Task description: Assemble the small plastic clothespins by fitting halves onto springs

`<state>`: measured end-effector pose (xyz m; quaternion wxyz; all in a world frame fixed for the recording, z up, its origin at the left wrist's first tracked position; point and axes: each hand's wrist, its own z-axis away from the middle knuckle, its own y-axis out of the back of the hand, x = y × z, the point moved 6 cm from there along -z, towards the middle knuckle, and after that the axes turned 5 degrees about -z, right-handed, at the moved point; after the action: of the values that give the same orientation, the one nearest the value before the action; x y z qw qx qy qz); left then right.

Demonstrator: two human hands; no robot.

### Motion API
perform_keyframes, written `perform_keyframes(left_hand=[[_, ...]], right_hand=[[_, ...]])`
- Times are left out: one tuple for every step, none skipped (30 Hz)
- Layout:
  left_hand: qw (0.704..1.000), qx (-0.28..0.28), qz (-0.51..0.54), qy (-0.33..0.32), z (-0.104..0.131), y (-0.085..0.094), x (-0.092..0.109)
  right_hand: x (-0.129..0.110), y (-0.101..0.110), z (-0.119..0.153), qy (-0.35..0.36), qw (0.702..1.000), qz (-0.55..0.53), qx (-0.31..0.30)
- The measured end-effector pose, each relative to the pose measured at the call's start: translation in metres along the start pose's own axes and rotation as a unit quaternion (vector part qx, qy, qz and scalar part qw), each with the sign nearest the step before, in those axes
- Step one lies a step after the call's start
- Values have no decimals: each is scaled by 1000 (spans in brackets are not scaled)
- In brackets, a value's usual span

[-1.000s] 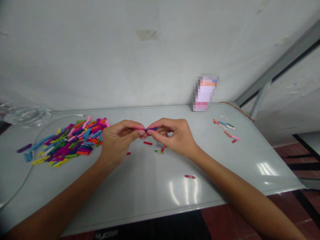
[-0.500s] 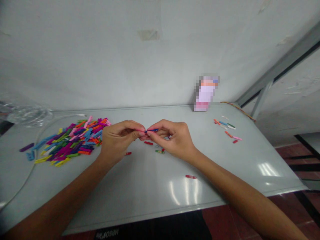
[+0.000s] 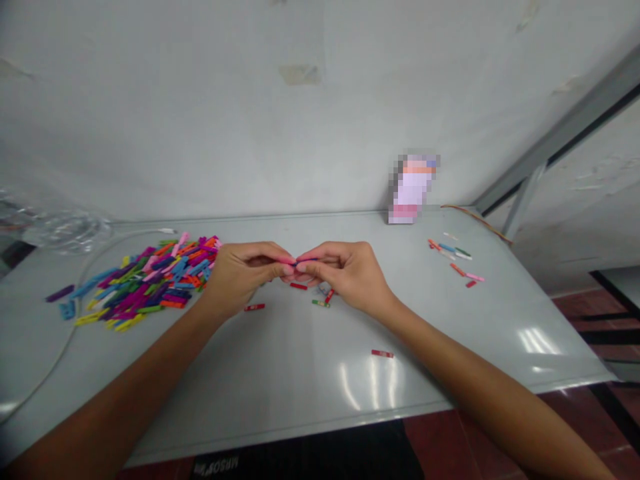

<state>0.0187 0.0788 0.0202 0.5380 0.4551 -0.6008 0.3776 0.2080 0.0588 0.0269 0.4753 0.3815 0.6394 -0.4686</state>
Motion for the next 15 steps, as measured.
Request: perform_keyframes(left_hand=[[1000, -5, 2, 8, -1, 1, -2], [1000, -12, 6, 14, -1, 2, -4], [1000, -21, 11, 17, -2, 2, -5], [999, -29, 18, 18, -2, 2, -6], [999, -37, 24, 19, -2, 2, -7], [998, -42, 31, 21, -2, 1, -8], [998, -44, 36, 24, -2, 1, -9], [998, -43, 40, 29, -3, 2, -10], [998, -41, 43, 35, -3, 2, -11], [997, -40, 44, 40, -3, 2, -12], [997, -37, 45, 44, -2, 1, -12], [997, -36, 45, 47, -2, 1, -12], [997, -34, 45, 47, -2, 1, -11], [997, -32, 44, 48, -2, 0, -11], [998, -30, 43, 46, -1, -1, -10]], right_hand=[[0, 0, 0, -7, 1000, -4, -1], [0, 0, -1, -12, 1000, -5, 1], [0, 0, -1, -14, 1000, -5, 4], [0, 1, 0, -14, 1000, -4, 8], [-1, 1, 0, -13, 1000, -1, 11], [-2, 1, 0, -10, 1000, 1, 13], [-2, 0, 0, -8, 1000, 3, 14], [-2, 0, 0, -8, 1000, 5, 14], [-2, -1, 1, -8, 1000, 6, 15], [-2, -2, 1, -10, 1000, 5, 18], [-1, -2, 2, -12, 1000, 4, 22], [-1, -3, 2, -15, 1000, 3, 25], [0, -3, 3, -18, 999, 3, 29], [1, -3, 3, -20, 999, 4, 31], [1, -3, 4, -21, 999, 6, 33]])
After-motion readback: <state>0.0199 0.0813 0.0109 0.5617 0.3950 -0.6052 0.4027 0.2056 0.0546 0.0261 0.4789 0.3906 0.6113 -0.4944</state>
